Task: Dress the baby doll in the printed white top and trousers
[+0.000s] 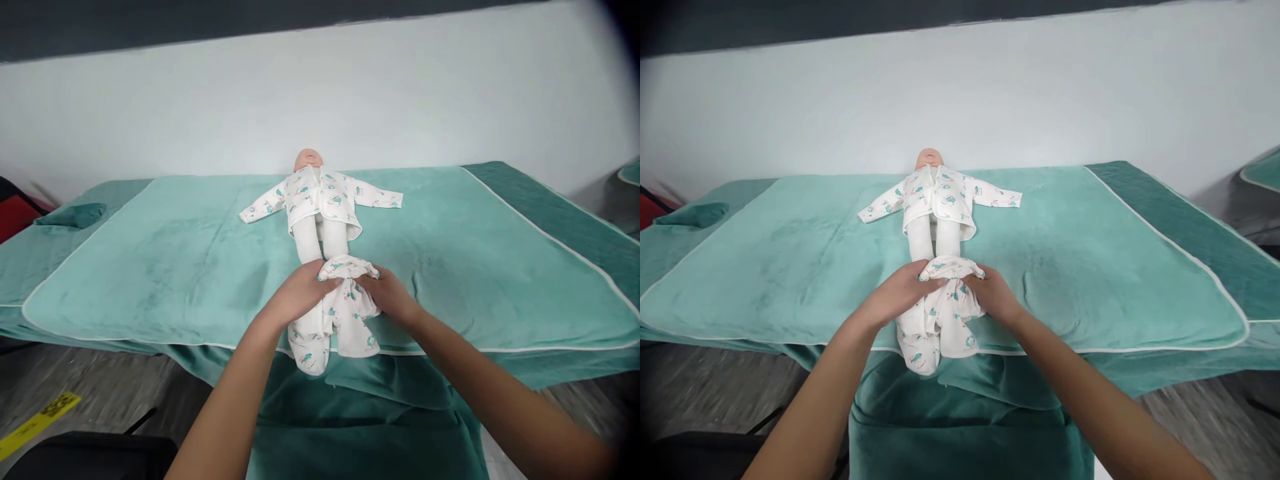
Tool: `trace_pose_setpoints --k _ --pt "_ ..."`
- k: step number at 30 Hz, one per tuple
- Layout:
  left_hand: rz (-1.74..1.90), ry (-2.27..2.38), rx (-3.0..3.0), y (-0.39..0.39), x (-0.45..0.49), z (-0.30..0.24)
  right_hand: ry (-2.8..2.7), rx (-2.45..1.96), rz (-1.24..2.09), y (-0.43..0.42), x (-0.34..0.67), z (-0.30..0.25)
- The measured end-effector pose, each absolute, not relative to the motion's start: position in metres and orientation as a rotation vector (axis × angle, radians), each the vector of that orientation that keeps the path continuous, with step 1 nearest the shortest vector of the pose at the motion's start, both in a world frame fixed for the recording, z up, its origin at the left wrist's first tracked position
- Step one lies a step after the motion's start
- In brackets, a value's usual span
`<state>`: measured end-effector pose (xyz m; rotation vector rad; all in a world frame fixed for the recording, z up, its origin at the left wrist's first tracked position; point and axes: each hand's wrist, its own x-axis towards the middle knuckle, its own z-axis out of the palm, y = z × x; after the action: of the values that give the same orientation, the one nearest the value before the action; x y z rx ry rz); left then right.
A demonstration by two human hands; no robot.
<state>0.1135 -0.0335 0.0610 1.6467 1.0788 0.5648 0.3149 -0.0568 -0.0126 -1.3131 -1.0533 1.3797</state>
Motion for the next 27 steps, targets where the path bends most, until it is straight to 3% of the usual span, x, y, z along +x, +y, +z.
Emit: trace_pose_setpoints --k 9,20,27 --pt "0.435 1.327 2.091 -0.035 0.125 0.062 -1.296 -1.42 1.153 -0.05 0.31 -0.015" --pt "0.67 1.207 1.58 -0.04 0.132 0.058 -1.069 -1.153 1.327 -0.047 0.311 -0.016" --pt "0.732 1.08 1.411 -0.013 0.137 0.067 -1.069 -1.174 1.009 -0.001 0.314 -0.017"
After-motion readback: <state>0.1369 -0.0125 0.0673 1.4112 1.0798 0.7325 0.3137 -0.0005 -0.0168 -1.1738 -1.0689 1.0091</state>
